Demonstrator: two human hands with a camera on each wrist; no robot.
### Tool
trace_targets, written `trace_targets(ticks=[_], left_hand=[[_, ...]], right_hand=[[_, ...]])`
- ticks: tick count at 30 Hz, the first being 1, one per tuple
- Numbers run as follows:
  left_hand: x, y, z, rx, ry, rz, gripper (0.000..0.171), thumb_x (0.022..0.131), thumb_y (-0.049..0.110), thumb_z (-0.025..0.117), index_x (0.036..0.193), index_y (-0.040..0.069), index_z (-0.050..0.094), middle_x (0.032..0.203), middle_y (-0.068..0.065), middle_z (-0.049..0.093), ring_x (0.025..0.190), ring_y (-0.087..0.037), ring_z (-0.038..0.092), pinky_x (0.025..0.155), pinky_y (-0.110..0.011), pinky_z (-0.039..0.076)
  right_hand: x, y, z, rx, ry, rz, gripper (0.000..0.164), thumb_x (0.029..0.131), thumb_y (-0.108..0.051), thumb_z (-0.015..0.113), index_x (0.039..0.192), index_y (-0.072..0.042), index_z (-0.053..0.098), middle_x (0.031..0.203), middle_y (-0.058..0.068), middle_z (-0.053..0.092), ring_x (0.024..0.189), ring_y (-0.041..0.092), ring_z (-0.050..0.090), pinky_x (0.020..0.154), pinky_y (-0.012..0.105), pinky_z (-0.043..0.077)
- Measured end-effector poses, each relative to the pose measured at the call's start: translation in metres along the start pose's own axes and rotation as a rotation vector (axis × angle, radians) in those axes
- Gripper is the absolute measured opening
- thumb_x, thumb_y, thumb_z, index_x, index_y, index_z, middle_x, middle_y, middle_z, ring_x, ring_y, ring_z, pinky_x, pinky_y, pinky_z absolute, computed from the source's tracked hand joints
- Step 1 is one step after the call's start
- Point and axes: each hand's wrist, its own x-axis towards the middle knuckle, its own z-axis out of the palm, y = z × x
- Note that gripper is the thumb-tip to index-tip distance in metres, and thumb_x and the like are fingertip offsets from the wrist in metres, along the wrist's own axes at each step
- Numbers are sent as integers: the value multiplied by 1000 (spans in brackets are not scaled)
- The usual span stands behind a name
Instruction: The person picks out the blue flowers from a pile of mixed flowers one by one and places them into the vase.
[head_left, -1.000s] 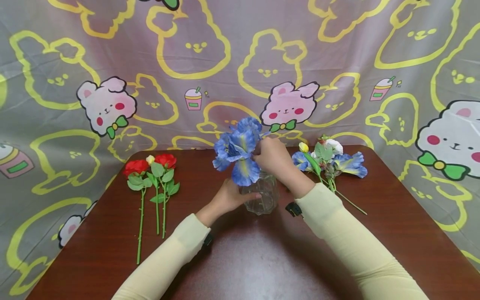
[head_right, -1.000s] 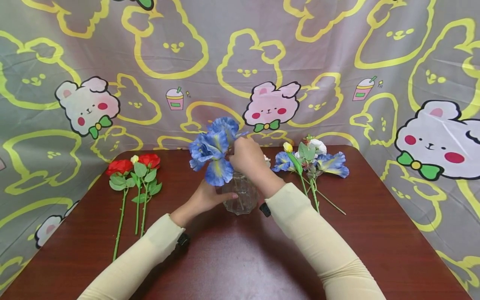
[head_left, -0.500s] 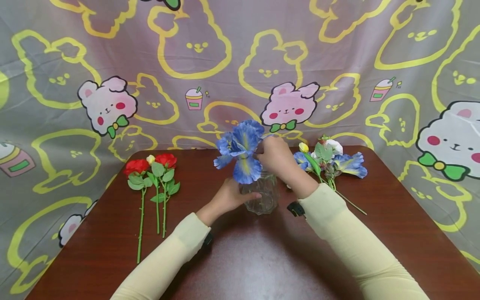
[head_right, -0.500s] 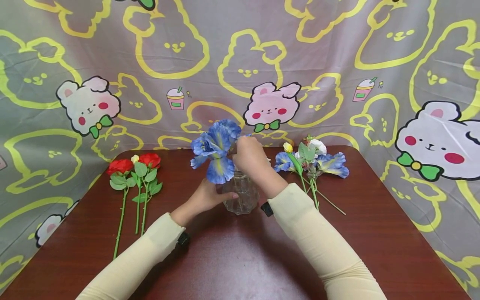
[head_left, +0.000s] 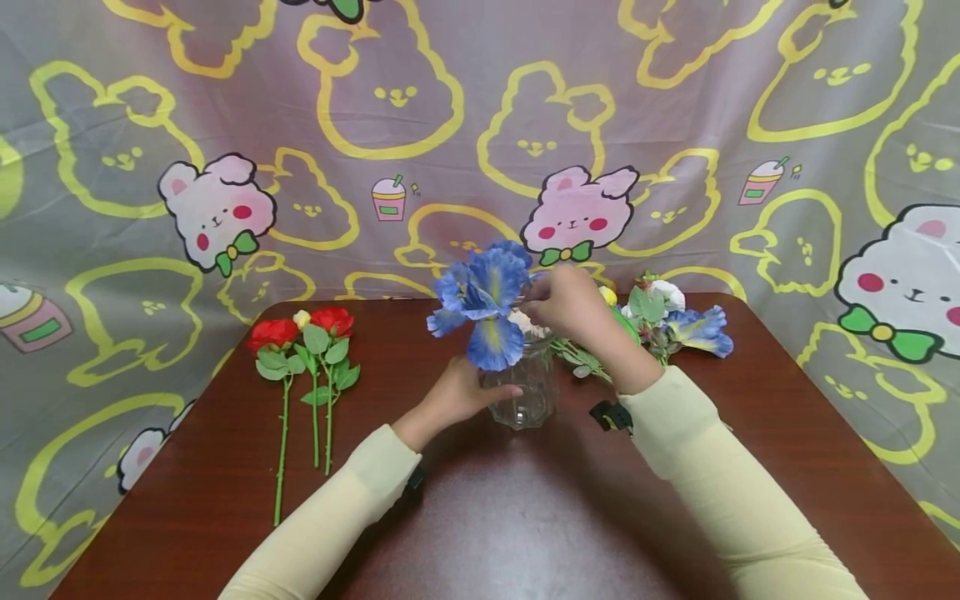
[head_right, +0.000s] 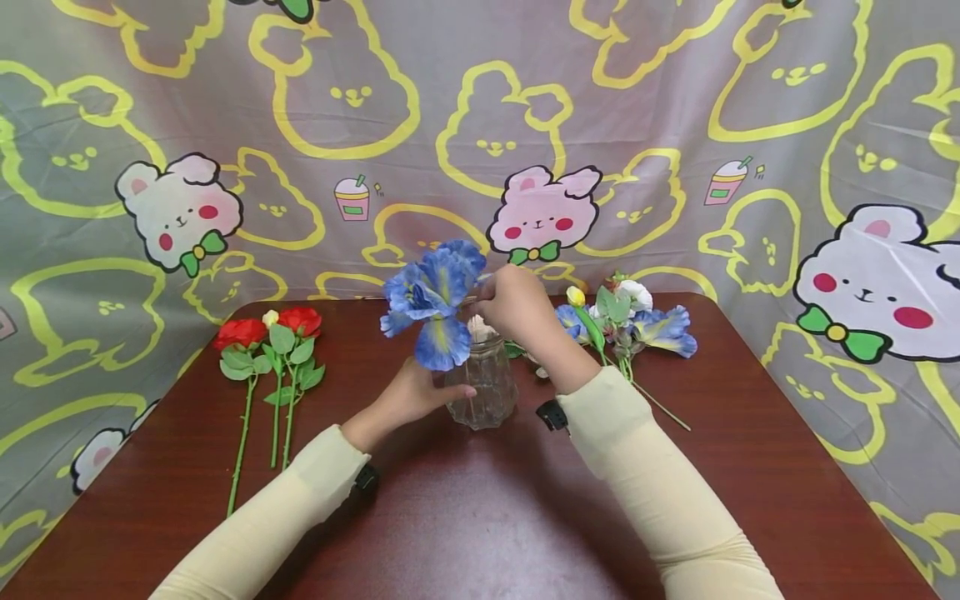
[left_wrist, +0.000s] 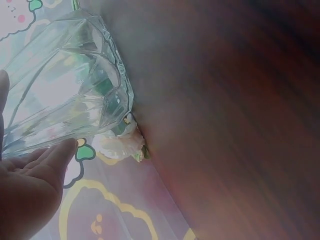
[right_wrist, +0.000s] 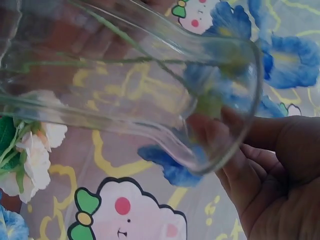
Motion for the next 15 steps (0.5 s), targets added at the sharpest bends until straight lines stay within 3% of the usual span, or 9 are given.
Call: trace_targets(ticks=[8,15], left_hand=[[0,0,0,33,3,3,63,78,34,83,128,5,58,116,-8,67,107,-17,63,87,-34,51],[1,0,0,14,2,6,63,78,33,83,128,5,57,117,-8,67,108,-17,62,89,-33,50]], right_hand=[[-9,3,-19,34,9,79,16,92,-17,68,83,-7,77,75,4,69,61,18,60,56,35,50],[-17,13,-33,36,44,140,17,93,-20,68,98,-6,76,87,9,73,71,20,66,66,39,52]])
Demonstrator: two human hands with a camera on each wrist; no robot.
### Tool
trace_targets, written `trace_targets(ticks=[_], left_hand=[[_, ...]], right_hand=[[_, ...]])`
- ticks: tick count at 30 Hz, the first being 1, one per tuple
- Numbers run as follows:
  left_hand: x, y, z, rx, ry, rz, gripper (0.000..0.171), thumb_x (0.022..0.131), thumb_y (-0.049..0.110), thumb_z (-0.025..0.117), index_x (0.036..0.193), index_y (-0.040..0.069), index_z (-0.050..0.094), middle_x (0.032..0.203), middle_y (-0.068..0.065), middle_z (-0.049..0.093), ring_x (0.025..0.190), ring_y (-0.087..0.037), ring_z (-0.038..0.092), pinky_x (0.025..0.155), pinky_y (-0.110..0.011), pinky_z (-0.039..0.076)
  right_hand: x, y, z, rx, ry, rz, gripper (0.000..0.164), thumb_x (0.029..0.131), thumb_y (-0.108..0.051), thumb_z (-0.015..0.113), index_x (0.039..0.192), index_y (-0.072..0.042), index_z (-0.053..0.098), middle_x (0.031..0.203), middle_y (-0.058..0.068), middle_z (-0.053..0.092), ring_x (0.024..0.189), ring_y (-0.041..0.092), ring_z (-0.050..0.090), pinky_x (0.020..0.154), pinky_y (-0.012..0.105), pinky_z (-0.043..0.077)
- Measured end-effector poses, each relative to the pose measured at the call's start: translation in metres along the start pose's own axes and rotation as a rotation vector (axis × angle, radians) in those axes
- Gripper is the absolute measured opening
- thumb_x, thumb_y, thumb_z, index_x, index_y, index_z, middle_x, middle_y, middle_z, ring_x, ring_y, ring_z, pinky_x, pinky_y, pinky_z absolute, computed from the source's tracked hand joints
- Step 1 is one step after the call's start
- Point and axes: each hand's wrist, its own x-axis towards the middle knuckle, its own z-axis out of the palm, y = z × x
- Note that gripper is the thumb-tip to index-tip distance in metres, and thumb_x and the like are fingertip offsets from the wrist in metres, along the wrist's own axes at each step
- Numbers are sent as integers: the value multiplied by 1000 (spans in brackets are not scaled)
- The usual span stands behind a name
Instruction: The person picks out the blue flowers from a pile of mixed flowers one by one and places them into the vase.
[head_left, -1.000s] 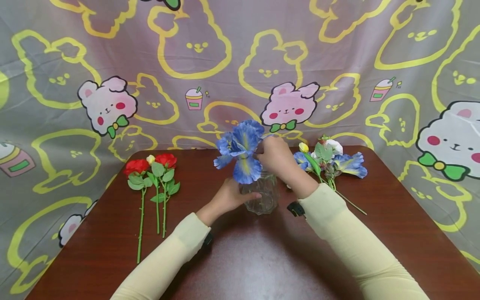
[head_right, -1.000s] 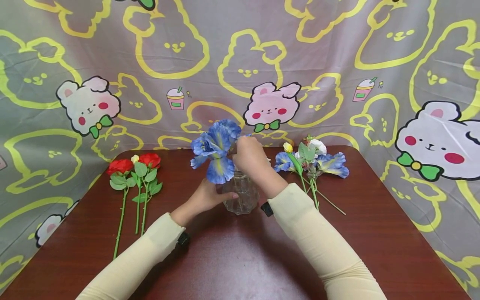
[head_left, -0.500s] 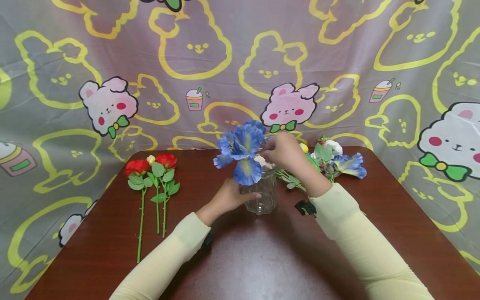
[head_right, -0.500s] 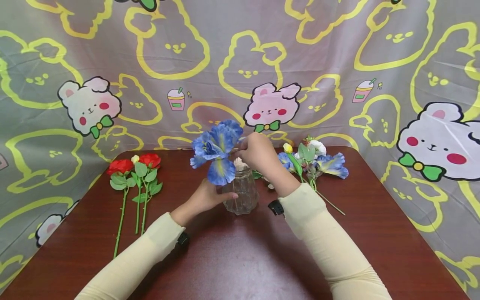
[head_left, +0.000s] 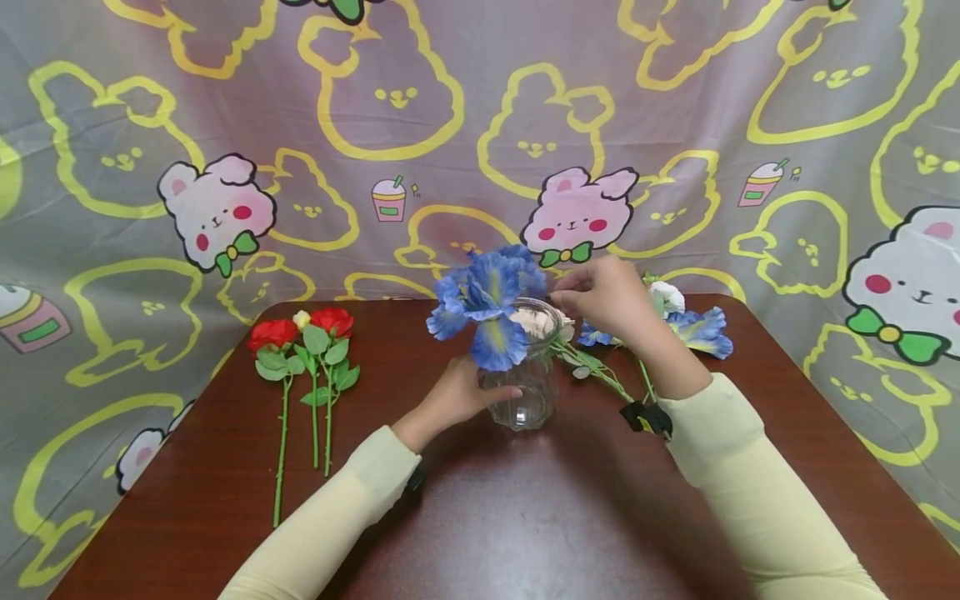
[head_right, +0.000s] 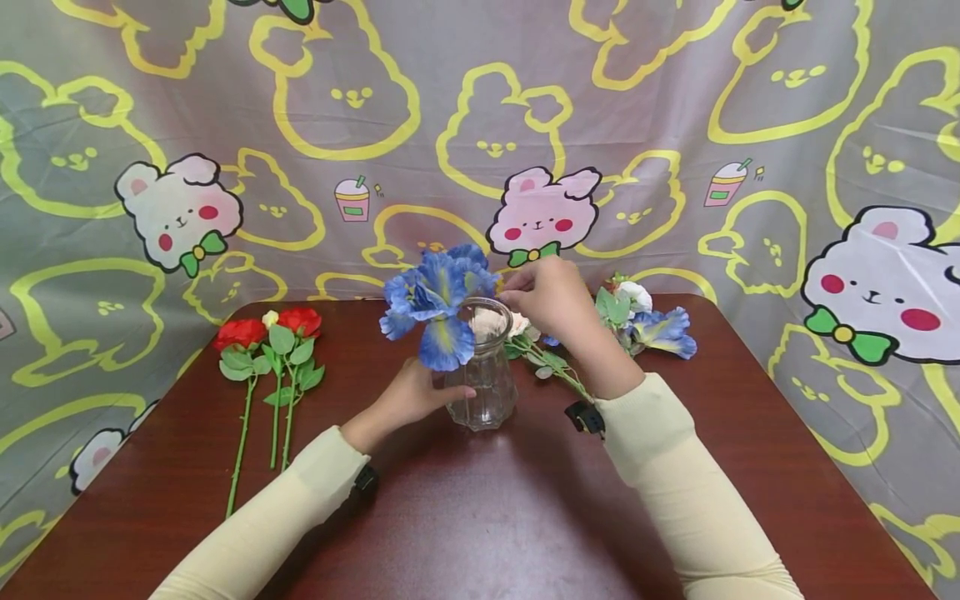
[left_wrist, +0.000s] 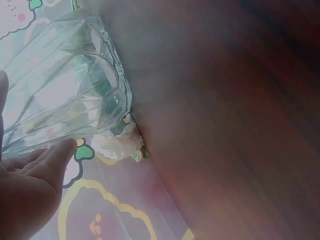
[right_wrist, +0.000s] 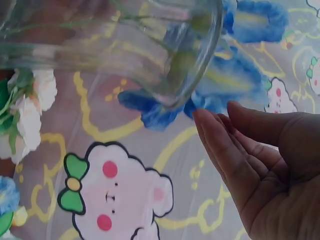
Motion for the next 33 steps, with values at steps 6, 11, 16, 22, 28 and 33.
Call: trace_targets(ticks=[6,11,16,22,28,33], left_hand=[[0,-2,2,-10,10,16,69,78,30,84,133,3,52,119,-10,66,110,-18,61,90,-34,50],[0,-1,3,-5,8,13,71,79,31,83,134,3,50,119,-10,66,110,-16,60,90,-33,50],[-1,-1,3,-11,-1,-3,68,79,33,82,133,5,51,95,-7,68,82,-14,57,72,-31,49],[-1,0,2,-19,-12,-12,68,80,34,81,133,3,51,89,-12,67,76,-26,56,66,-32,46],[0,0,1,-11,-22,-12,66,80,34,81,132,4,52,75,-14,59,68,-17,51,62,-30,43],[-1,0,2,6,-17,-19,62,79,34,82,128,5,56,67,-5,51,63,-9,44,59,-28,42]], right_hand=[[-6,16,-5,44,42,32,22,93,-23,68,102,-4,75,101,13,71,88,26,66,72,42,52],[-8,34,-4,28,88,48,22,92,-25,69,99,-4,74,95,12,72,83,25,66,69,40,53],[-10,52,-2,-15,94,59,25,92,-26,69,99,-2,73,94,14,72,85,27,65,69,42,50],[-11,76,7,-64,24,63,24,91,-21,70,98,2,73,92,15,71,83,28,65,70,43,51],[-13,104,19,-112,-41,82,25,89,-17,71,100,6,72,93,17,71,84,31,65,74,47,51],[-17,120,30,-129,-101,103,25,85,-15,73,98,7,72,95,19,71,90,35,65,77,48,51]])
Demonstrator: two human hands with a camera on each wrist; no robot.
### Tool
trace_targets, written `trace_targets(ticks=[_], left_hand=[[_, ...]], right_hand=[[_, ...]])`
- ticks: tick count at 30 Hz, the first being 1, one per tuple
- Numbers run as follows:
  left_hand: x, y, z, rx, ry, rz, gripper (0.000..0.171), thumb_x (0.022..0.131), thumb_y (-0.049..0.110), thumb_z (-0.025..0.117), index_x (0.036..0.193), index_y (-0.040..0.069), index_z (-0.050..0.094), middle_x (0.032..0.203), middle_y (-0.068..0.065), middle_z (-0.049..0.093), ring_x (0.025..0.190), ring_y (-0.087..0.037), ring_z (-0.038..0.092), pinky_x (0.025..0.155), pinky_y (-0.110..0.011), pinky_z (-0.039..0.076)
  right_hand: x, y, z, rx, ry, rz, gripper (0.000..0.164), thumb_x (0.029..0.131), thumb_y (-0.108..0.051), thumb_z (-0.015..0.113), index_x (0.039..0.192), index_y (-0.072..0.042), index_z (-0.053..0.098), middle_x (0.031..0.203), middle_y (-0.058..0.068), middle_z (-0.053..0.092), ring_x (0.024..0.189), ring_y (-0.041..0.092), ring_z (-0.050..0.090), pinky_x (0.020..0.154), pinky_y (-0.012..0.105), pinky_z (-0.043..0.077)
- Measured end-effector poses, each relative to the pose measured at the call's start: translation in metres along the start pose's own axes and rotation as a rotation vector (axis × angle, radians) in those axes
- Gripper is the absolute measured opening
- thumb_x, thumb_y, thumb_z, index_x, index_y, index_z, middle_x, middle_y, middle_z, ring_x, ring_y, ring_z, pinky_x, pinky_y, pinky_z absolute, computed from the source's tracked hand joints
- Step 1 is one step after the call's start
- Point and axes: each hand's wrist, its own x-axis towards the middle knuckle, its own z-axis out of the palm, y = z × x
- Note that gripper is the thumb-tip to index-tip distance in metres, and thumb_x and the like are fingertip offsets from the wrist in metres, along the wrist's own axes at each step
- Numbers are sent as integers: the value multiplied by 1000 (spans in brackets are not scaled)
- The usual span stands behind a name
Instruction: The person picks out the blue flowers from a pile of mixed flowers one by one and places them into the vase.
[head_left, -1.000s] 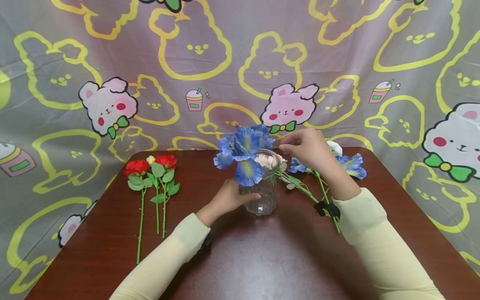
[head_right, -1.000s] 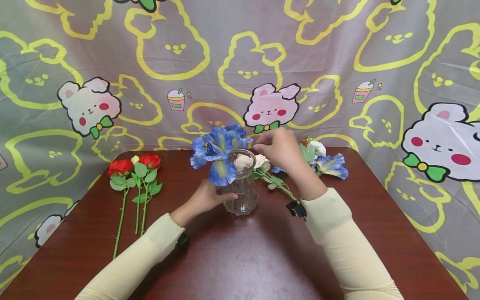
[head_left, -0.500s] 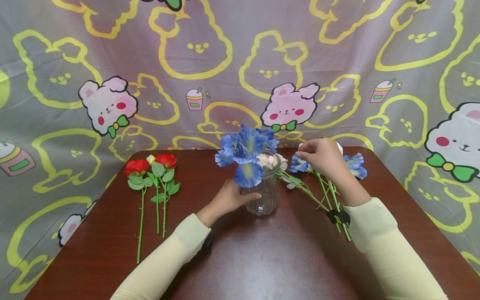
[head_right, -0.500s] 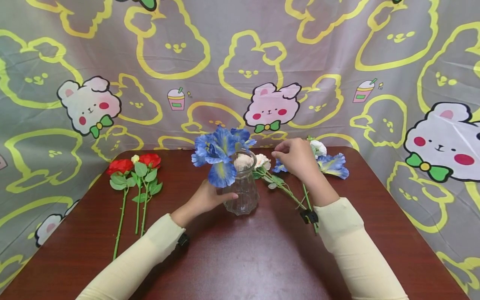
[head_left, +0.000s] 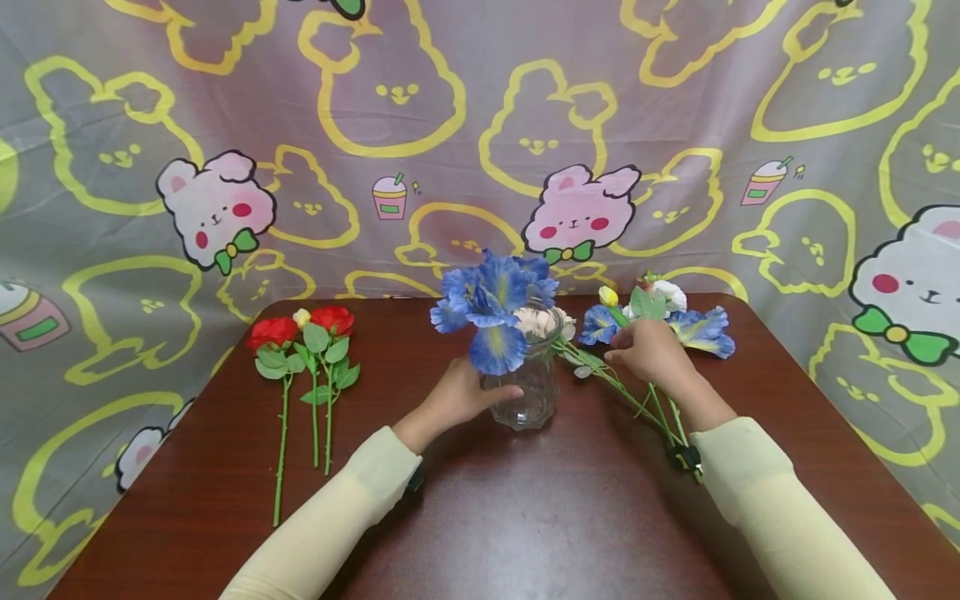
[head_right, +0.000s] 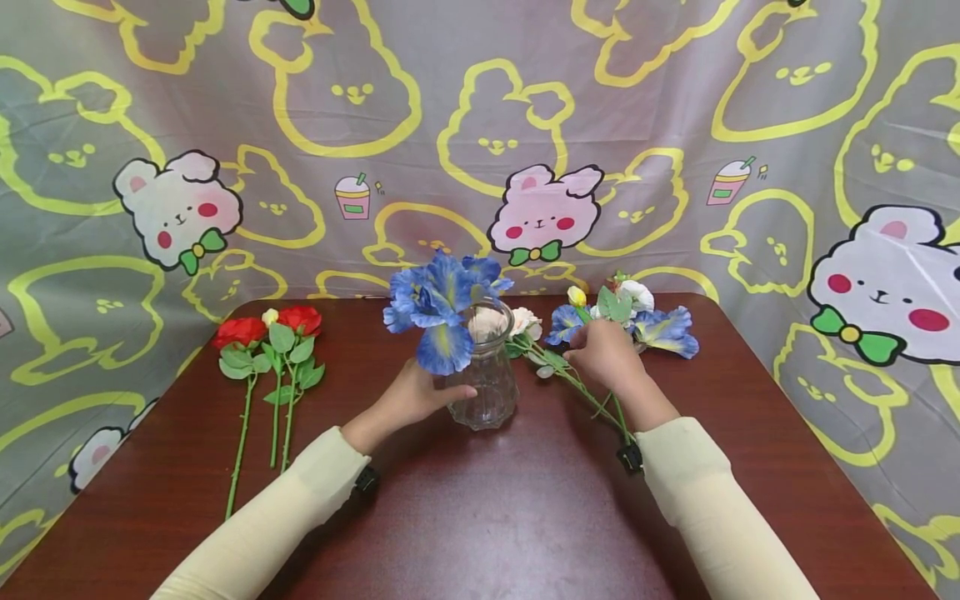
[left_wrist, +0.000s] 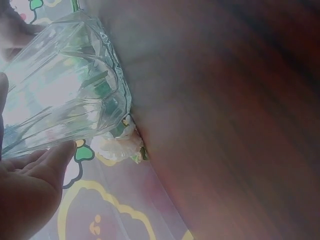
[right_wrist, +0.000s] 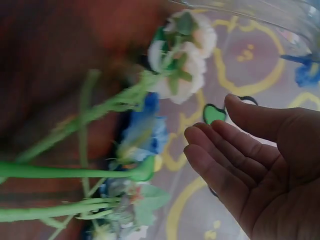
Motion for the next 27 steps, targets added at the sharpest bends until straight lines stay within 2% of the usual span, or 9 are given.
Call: trace_targets(ticks=[4,9,11,13,16,19,21,27], left_hand=[[0,0,1,1,7,2,60,79,33,82,125,5,57,63,2,44,59,-7,41,55,-27,40],[0,0,0,-12,6,7,60,79,32,82,125,4,56,64,-5,48,58,-10,41,55,-27,38],[0,0,0,-15,2,6,62,79,32,82,127,3,55,66,-9,49,60,-11,42,56,-28,39],[0,0,0,-11,0,4,62,80,33,82,127,3,55,64,-9,47,59,-10,40,55,-28,38],[0,0,0,-8,6,8,66,79,33,82,130,3,53,72,-6,55,64,-14,48,60,-29,43],[0,0,0,-14,11,14,69,79,33,82,132,3,51,92,-6,66,77,-22,58,70,-32,49],[1,0,0,-23,9,17,71,79,33,82,134,3,49,107,-7,67,86,-26,60,76,-34,51],[0,-1,-1,-29,-1,12,72,80,35,82,136,4,48,111,-7,67,89,-22,60,79,-35,51]], right_hand=[[-3,8,5,-48,-28,25,23,84,-13,73,96,6,72,98,21,70,93,39,63,76,48,52],[-7,21,6,-97,-23,34,22,83,-13,74,93,6,73,96,22,69,88,41,63,73,49,52],[-9,27,7,-108,5,31,19,81,-13,75,89,4,74,92,21,70,85,40,64,73,49,51],[-12,31,7,-118,36,36,13,79,-12,75,77,1,72,78,16,68,73,35,62,65,46,50],[-16,37,7,-115,57,52,31,80,-10,75,55,-7,56,55,1,48,54,19,46,50,35,40],[-18,42,8,-113,45,83,48,81,-10,74,49,-15,40,50,-6,27,50,13,29,47,29,28],[-19,45,9,-120,40,101,48,81,-11,75,48,-16,41,49,-8,28,50,13,30,47,29,29],[-18,50,13,-134,-7,169,32,80,-15,77,52,-9,60,50,-6,43,54,18,41,51,33,36]])
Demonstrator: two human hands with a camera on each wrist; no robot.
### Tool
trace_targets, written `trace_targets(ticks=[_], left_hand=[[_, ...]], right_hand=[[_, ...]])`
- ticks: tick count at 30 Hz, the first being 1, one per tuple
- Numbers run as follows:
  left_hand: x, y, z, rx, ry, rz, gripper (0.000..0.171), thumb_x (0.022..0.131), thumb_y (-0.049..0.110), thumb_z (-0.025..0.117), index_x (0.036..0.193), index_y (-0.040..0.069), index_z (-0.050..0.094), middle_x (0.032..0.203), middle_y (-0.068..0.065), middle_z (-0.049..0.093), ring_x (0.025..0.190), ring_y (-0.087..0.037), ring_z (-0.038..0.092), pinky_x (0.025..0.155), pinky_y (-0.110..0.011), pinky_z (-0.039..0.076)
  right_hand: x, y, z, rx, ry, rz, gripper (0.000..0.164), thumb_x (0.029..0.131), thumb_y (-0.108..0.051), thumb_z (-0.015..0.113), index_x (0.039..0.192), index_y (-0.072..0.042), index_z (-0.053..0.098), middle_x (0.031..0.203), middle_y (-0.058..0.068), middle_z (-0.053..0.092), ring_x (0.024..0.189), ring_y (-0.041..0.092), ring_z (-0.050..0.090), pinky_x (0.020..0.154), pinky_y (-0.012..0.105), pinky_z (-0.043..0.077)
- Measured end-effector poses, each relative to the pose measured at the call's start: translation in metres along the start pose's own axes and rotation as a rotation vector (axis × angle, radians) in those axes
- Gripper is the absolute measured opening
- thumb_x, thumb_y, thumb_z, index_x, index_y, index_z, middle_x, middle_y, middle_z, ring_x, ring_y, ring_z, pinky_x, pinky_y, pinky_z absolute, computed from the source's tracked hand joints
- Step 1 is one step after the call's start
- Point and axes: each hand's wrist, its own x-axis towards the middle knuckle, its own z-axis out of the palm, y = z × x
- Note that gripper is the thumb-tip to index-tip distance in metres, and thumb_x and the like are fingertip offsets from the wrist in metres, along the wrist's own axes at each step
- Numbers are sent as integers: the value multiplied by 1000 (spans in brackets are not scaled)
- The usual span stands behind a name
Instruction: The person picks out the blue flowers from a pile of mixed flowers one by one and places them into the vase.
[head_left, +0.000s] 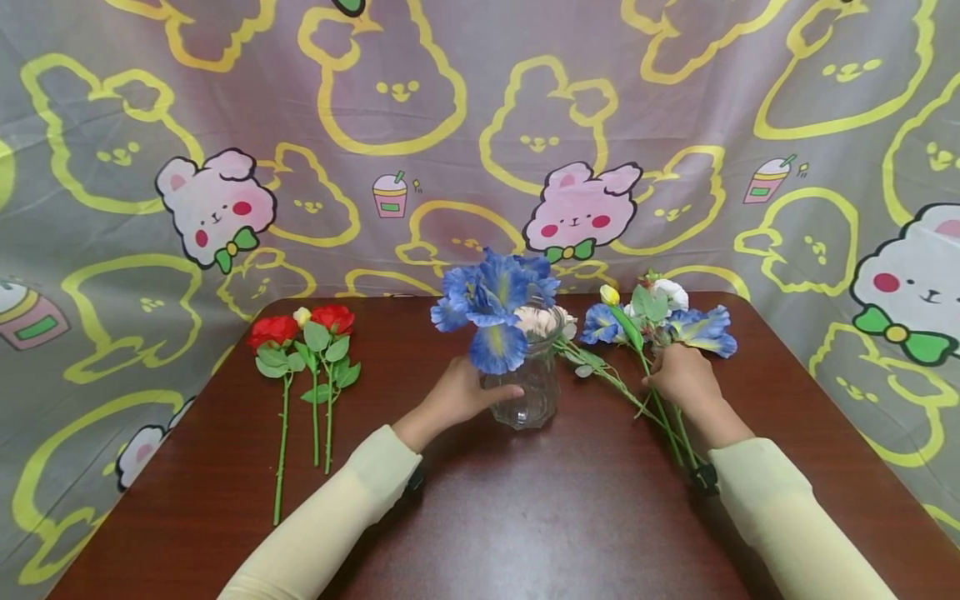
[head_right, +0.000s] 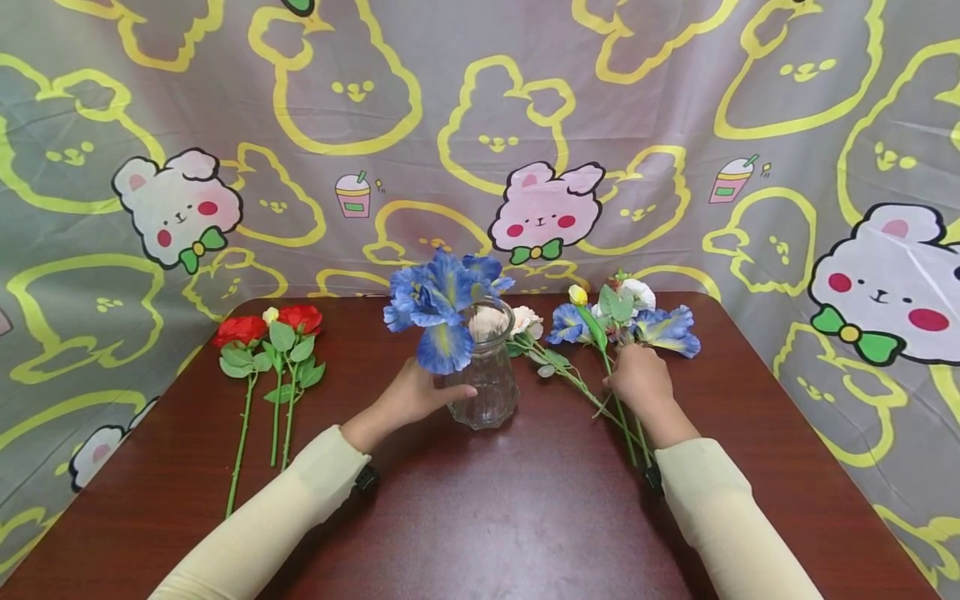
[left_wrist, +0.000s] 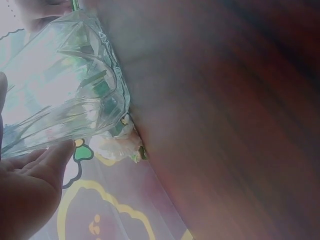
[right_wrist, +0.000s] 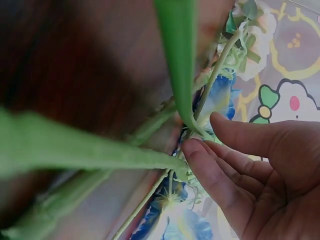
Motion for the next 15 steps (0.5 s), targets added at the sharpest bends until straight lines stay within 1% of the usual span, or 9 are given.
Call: trace_targets(ticks=[2,4,7,9,11,15], left_hand=[[0,0,0,5,0,-1,72,79,35,82,136,4,49,108,-6,67,87,-21,59,77,-34,51],[0,0,0,13,-1,-3,71,79,35,81,135,5,49,98,-9,67,82,-20,58,73,-32,50],[0,0,0,20,-4,-6,71,80,35,81,135,4,49,89,-10,65,76,-23,55,67,-32,46],[0,0,0,18,-4,-4,71,80,35,81,135,4,49,89,-12,65,77,-24,56,68,-32,46],[0,0,0,11,-2,1,72,79,35,81,136,4,48,98,-10,67,81,-27,57,71,-33,48],[1,-1,1,2,2,16,74,79,35,81,137,4,47,107,-9,67,86,-27,59,75,-35,50]], right_hand=[[0,0,0,-2,-8,5,30,80,-15,77,54,-7,63,50,-5,46,55,19,44,52,34,37],[0,0,0,-7,-13,8,27,79,-15,77,56,-7,65,52,-4,50,56,20,47,53,35,39],[0,0,0,-24,-39,18,27,79,-15,77,56,-8,65,55,-2,54,58,22,49,56,37,41],[-1,0,1,-35,-58,26,30,79,-16,77,55,-9,62,56,0,54,58,22,50,57,37,42],[-1,-1,2,-43,-71,31,32,80,-15,77,54,-10,59,56,0,53,58,22,49,57,37,43],[-2,-1,3,-50,-64,28,37,80,-14,77,52,-13,53,54,0,48,56,21,46,56,36,43]])
